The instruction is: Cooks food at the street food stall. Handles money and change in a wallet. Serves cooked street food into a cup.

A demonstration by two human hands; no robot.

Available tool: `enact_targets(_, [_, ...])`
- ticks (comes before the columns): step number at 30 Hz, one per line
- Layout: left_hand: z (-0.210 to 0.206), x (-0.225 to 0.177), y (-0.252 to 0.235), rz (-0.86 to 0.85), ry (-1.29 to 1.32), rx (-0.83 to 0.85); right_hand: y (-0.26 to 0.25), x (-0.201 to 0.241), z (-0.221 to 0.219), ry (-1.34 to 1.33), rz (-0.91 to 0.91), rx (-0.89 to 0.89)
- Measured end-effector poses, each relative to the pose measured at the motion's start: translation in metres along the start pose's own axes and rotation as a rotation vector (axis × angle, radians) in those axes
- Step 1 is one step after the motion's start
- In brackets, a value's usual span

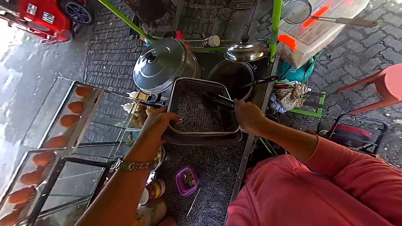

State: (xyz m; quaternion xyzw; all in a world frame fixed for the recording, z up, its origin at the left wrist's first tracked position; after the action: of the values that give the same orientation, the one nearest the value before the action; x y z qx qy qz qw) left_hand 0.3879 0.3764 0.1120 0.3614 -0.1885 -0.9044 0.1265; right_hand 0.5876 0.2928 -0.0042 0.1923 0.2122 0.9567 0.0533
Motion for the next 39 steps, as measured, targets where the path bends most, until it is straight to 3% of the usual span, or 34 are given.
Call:
enact_targets(5, [-0.003, -0.024, -0.006, 0.053, 0.023, -0.02, 0.008, 0.001, -0.01, -0.071, 0.017, -0.073])
enact_targets(16, [-0.006, -0.053, -0.001, 0.056, -0.132, -0.022, 0.011, 0.003, -0.012, -0.155, -0.001, -0.06])
enact_targets(27, [-0.009, -0.07, -0.005, 0.054, -0.173, -0.025, 0.007, 0.009, 0.0, -0.097, -0.039, 0.073])
enact_targets(31, [-0.01, -0.073, -0.004, 0.059, -0.176, -0.02, 0.007, 0.009, -0.01, -0.092, -0.033, -0.001])
enact_targets(39, [-0.009, -0.074, -0.005, 0.051, -0.177, -0.016, 0.007, 0.01, -0.009, -0.083, -0.03, 0.021])
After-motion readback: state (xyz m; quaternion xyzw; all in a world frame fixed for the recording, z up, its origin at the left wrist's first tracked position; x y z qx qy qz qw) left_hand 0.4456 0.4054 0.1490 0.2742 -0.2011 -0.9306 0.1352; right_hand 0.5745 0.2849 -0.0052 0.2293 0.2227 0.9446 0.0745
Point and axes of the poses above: each hand's wrist, its own y-axis away from the middle knuckle, its own z-axis out of the back of the hand, x = y × z, the point moved 1 cm from there along -y, towards the middle knuckle, and after that the axes turned 6 degrees about y, right-handed, at the moved point
